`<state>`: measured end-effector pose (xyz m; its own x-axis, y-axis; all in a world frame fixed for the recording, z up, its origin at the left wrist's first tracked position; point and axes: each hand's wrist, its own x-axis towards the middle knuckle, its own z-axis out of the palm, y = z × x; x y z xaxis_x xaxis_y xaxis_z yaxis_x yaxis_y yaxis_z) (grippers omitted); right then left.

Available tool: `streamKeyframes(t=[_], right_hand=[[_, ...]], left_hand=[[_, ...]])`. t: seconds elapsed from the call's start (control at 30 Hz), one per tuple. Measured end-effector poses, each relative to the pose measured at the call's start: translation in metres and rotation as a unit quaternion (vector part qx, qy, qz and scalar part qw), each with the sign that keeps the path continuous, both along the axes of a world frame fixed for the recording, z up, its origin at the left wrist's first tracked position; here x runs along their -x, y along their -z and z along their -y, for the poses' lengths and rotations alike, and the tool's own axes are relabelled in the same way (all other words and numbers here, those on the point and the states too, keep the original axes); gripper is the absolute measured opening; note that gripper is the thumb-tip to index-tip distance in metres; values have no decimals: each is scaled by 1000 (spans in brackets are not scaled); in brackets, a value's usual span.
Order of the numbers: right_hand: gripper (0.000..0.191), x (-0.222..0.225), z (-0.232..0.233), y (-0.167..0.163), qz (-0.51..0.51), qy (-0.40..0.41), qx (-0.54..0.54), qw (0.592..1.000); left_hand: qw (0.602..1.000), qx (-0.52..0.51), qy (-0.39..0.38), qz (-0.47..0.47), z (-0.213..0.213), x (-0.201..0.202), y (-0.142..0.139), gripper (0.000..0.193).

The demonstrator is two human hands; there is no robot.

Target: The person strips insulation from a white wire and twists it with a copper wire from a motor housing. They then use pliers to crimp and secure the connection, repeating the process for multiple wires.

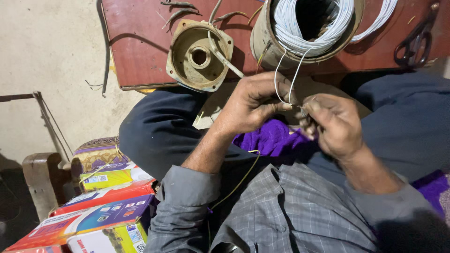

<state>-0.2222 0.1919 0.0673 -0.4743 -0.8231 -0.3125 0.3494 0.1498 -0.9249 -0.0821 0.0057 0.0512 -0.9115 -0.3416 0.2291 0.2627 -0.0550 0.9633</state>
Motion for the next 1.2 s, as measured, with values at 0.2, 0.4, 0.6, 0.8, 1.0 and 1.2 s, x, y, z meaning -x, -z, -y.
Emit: streamKeyframes(t=[0.2,0.4,0.6,0.8,1.0,1.2], right_hand=[[25,17,11,-33,-764,-45,89,638],[25,20,17,-36,-780,-136,125,599],[16,3,6,-12,-560,-83,60,822],[17,-19,-2,10,251,45,43,966],[18,7,11,-18,-308,-55,86,946],[30,19,20,-45,-766,-131,122,618]], left_hand=[[1000,-3,1,-5,1,-3,0,10],[1000,-4,2,-4,2,-3,-5,9],[1000,4,7,-10,0,1,-2,10],[1000,1,13,-14,2,2,0,9],[1000,-9,9,-7,1,-3,1,9],[995,-90,32,25,-1,-5,0,7]])
